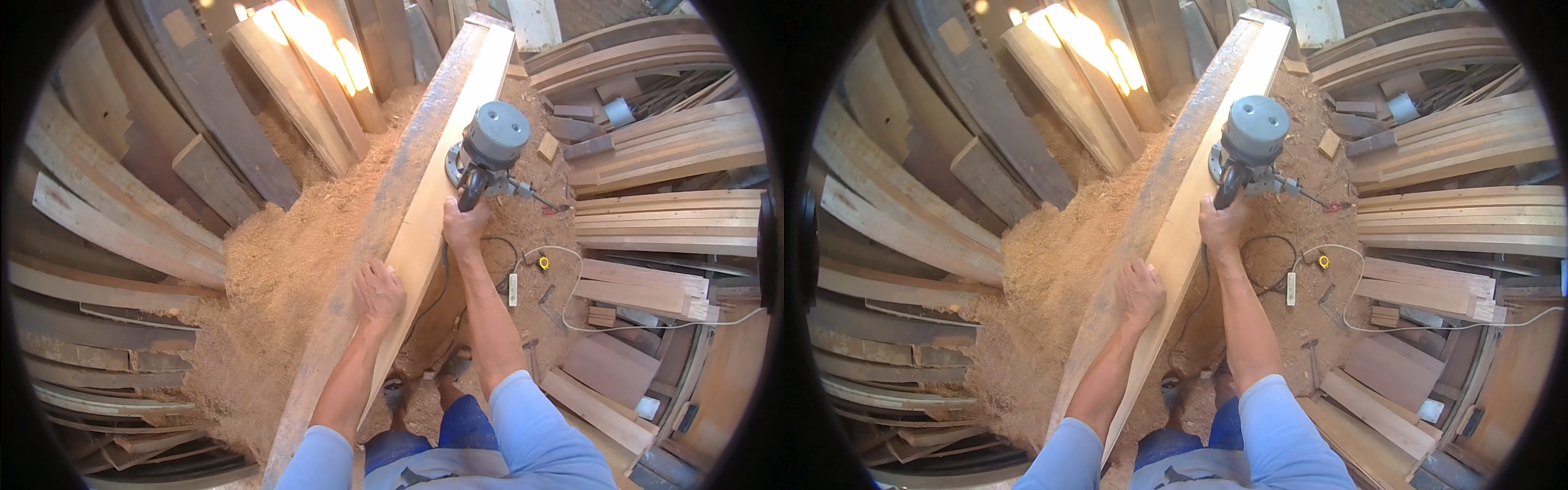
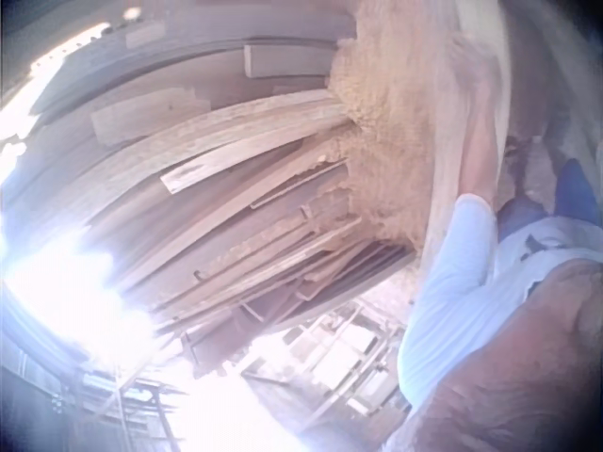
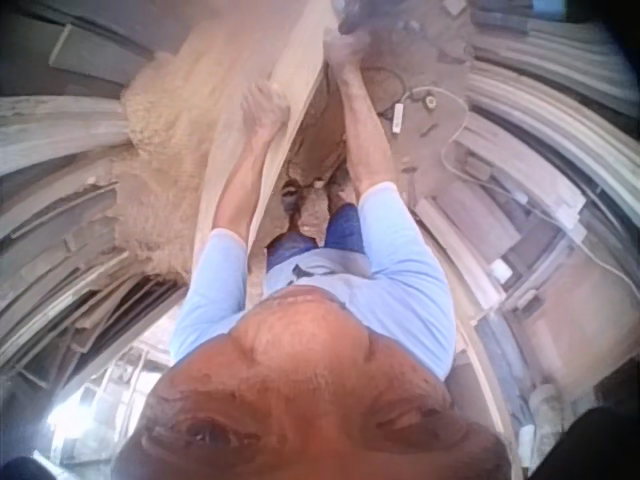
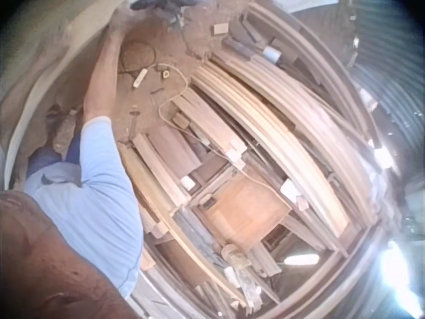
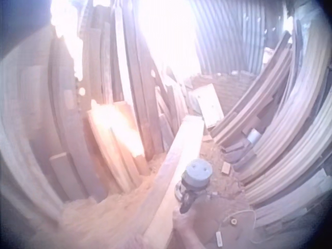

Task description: The person uses a handheld wood router to shape the edge of a wooden plank and then places the finished plank onto a stack of similar pieces.

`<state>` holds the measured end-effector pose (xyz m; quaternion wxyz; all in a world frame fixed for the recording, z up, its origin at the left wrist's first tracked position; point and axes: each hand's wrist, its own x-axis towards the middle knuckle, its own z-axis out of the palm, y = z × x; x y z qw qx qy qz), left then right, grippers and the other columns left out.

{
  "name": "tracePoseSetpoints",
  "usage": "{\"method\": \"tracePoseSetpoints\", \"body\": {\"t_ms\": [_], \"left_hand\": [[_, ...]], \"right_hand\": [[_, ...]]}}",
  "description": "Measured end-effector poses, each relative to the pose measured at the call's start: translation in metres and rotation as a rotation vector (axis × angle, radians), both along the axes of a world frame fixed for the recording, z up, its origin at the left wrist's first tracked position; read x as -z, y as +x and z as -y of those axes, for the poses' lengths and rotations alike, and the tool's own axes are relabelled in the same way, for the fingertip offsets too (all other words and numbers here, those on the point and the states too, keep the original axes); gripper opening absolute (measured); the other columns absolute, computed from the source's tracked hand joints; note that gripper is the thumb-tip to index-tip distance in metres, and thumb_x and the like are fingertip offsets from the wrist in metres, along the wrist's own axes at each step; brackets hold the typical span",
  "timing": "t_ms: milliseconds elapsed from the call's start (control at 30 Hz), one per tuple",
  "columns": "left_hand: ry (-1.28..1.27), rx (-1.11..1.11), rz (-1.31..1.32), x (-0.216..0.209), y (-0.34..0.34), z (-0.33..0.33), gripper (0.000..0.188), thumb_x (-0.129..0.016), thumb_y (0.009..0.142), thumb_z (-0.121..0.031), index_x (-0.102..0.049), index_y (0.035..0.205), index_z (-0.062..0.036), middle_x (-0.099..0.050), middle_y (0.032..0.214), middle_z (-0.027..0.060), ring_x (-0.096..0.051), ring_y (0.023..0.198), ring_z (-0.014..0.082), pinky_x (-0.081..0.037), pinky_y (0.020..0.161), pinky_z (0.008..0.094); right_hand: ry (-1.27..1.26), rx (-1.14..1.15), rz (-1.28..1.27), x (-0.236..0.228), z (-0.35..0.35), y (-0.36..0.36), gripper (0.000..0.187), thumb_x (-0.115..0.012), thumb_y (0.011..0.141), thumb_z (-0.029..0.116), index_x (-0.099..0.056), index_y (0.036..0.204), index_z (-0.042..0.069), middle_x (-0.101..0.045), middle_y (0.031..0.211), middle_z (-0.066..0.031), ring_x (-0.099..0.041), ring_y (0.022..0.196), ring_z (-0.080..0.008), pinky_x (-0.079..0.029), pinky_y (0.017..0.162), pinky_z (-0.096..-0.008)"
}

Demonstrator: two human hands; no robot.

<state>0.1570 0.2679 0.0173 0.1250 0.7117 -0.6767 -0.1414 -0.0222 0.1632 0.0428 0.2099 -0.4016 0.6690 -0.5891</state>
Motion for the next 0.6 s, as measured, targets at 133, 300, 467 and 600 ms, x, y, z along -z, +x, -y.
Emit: {"method": "tracePoseSetpoints", "body": {"t_ms": [133, 300, 467, 600], "left_hand": [[0.030, 0.002, -0.037, 0.008, -0.006, 0.008, 0.024, -0.058, 0.093, -0.023, -0.052, 0.101, -0.0010, -0.057, 0.103, 0.0235, -0.056, 0.101, 0.0408, -0.044, 0.088, 0.0537], [0.092, 0.004, -0.027, 0.006, -0.007, 0.010, 0.024, -0.057, 0.092, -0.023, -0.052, 0.103, -0.0019, -0.057, 0.105, 0.0231, -0.055, 0.103, 0.0410, -0.044, 0.087, 0.0542], [0.083, 0.003, -0.031, 0.009, -0.006, 0.012, 0.024, -0.058, 0.089, -0.022, -0.052, 0.101, -0.0025, -0.056, 0.103, 0.0231, -0.055, 0.100, 0.0414, -0.043, 0.085, 0.0556], [0.055, 0.023, -0.056, 0.015, -0.001, 0.008, 0.025, -0.058, 0.085, -0.021, -0.052, 0.100, -0.0020, -0.055, 0.098, 0.0228, -0.054, 0.095, 0.0419, -0.041, 0.081, 0.0569]], "right_hand": [[0.041, 0.022, 0.005, 0.002, 0.035, -0.024, 0.027, -0.068, 0.081, 0.006, -0.060, 0.107, 0.001, -0.061, 0.080, -0.0041, -0.062, 0.074, -0.0161, -0.052, 0.073, -0.0337], [0.010, 0.008, 0.021, 0.002, 0.074, -0.050, 0.029, -0.068, 0.082, 0.006, -0.059, 0.110, 0.001, -0.059, 0.083, -0.0036, -0.061, 0.076, -0.0159, -0.051, 0.074, -0.0336], [-0.025, -0.027, 0.025, 0.002, 0.106, -0.070, 0.032, -0.066, 0.083, 0.005, -0.059, 0.114, 0.001, -0.059, 0.087, -0.0039, -0.061, 0.079, -0.0164, -0.051, 0.076, -0.0338], [-0.024, -0.029, -0.015, 0.010, 0.136, -0.090, 0.034, -0.065, 0.083, 0.004, -0.059, 0.116, 0.000, -0.061, 0.089, -0.0052, -0.063, 0.080, -0.0173, -0.051, 0.078, -0.0343]]}}
